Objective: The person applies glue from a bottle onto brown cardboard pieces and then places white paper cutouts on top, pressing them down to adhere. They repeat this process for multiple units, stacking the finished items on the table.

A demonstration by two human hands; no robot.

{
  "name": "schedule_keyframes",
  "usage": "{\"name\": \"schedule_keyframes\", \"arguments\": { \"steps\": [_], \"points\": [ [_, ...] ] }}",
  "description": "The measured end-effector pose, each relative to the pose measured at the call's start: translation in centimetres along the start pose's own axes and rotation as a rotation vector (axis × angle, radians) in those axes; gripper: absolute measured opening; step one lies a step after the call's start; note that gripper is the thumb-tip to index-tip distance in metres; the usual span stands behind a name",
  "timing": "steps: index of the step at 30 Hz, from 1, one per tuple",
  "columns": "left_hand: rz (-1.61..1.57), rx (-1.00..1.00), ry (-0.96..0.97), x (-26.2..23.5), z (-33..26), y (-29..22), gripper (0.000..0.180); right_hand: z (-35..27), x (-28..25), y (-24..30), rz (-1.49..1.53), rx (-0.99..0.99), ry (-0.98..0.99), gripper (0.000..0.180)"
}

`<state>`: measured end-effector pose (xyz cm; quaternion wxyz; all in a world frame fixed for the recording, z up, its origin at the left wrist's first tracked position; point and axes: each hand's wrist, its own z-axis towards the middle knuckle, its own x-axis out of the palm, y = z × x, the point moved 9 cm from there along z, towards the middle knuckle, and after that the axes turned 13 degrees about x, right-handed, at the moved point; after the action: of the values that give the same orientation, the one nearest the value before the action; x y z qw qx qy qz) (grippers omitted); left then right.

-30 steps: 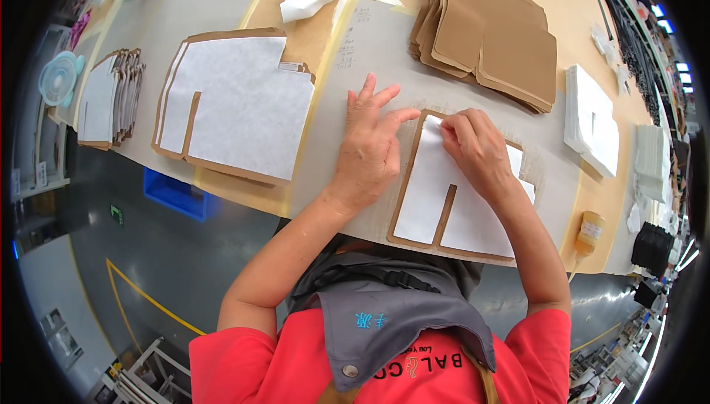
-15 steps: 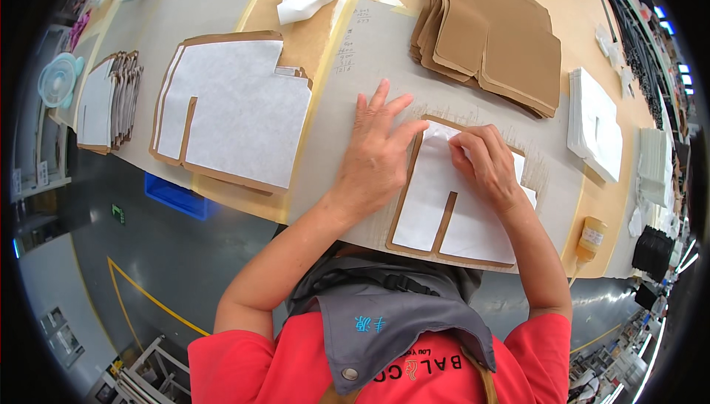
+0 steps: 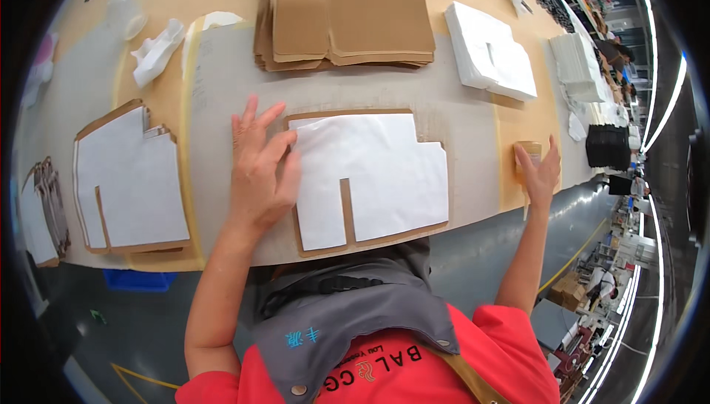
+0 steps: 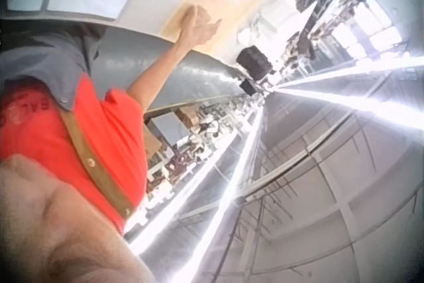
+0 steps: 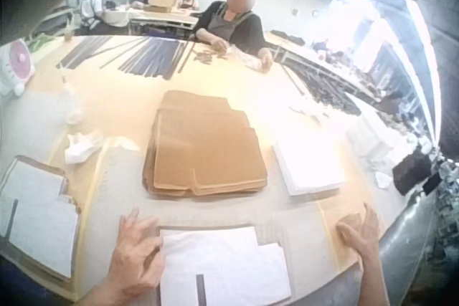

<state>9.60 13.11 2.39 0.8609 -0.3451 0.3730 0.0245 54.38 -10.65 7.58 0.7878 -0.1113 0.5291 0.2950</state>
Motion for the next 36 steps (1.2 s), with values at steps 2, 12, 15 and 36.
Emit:
{"name": "schedule_keyframes", "arguments": {
  "steps": [2,12,15,36],
  "points": [
    [0.011,0.015,-0.017,0.2,0.0,0.0,0.011,0.1,3.6,-5.7,0.244,0.207,0.356,0.074],
    [-0.028,0.068,-0.055,-0.4,-0.3,-0.1,0.010,1.5,-1.4,7.4,0.183,-0.197,0.042,0.068],
    [-0.007,0.077,-0.028,-0.5,-0.6,-0.3,0.010,-4.6,-1.8,21.6,0.651,-0.527,0.479,0.055],
    [-0.015,0.064,-0.011,0.5,-0.6,0.5,0.017,-17.9,-7.9,21.5,0.353,-1.151,0.423,0.011]
  ]
}}
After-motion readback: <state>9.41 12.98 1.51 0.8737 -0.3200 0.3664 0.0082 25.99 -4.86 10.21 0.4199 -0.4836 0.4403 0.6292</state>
